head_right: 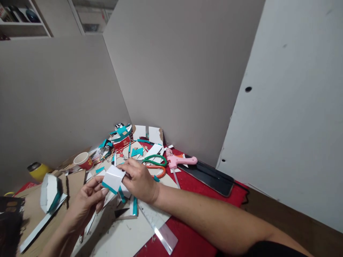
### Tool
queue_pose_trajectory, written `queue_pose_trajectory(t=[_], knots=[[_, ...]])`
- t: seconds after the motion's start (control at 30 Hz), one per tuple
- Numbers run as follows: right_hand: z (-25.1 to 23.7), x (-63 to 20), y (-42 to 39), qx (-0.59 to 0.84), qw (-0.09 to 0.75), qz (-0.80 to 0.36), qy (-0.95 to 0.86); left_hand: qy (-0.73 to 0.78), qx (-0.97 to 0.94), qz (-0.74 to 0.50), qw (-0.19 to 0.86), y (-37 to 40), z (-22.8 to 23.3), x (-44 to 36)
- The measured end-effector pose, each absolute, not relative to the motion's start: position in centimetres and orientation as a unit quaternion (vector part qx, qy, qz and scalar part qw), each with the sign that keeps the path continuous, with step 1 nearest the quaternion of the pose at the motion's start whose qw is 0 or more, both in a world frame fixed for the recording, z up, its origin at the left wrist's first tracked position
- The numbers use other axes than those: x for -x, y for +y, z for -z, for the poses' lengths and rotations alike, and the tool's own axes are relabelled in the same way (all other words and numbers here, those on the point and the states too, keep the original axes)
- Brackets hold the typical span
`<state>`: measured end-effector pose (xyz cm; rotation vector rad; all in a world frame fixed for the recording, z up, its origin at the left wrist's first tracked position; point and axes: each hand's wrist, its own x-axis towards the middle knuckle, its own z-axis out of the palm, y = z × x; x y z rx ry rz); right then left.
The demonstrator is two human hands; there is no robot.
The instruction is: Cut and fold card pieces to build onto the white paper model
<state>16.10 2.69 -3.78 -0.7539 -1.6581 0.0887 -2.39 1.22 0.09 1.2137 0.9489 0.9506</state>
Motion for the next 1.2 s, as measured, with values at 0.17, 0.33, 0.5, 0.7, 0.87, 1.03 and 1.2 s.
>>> queue_pose_trajectory(t=[0.17,0.33,0.5,0.7,0.87,1.03,1.2], knots=[[4.1,-16.3,2.4,0.337,0.506,0.087,-0.789,0.425,-0.534,-0.389,0.619,1.3,-0.2,2.7],[4.3,-16.3,2.1,0.335,0.448,0.171,-0.811,0.457,-0.554,-0.37,0.59,1.1,-0.2,2.7],[4.1,-15.9,1.3,0.332,0.445,0.156,-0.817,0.446,-0.54,-0.386,0.601,0.8,0.2,2.3],[3.7,-15.6,0.5,0.299,0.509,0.133,-0.796,0.379,-0.512,-0.462,0.617,0.0,0.4,1.8],[3.7,-15.7,0.7,0.29,0.544,0.09,-0.782,0.381,-0.491,-0.456,0.636,0.1,0.2,1.8],[3.9,-15.7,1.1,0.298,0.541,0.045,-0.785,0.388,-0.482,-0.46,0.636,1.1,0.6,2.3],[4.3,-15.4,1.3,0.314,0.514,0.02,-0.798,0.389,-0.481,-0.464,0.634,2.0,1.0,3.0]])
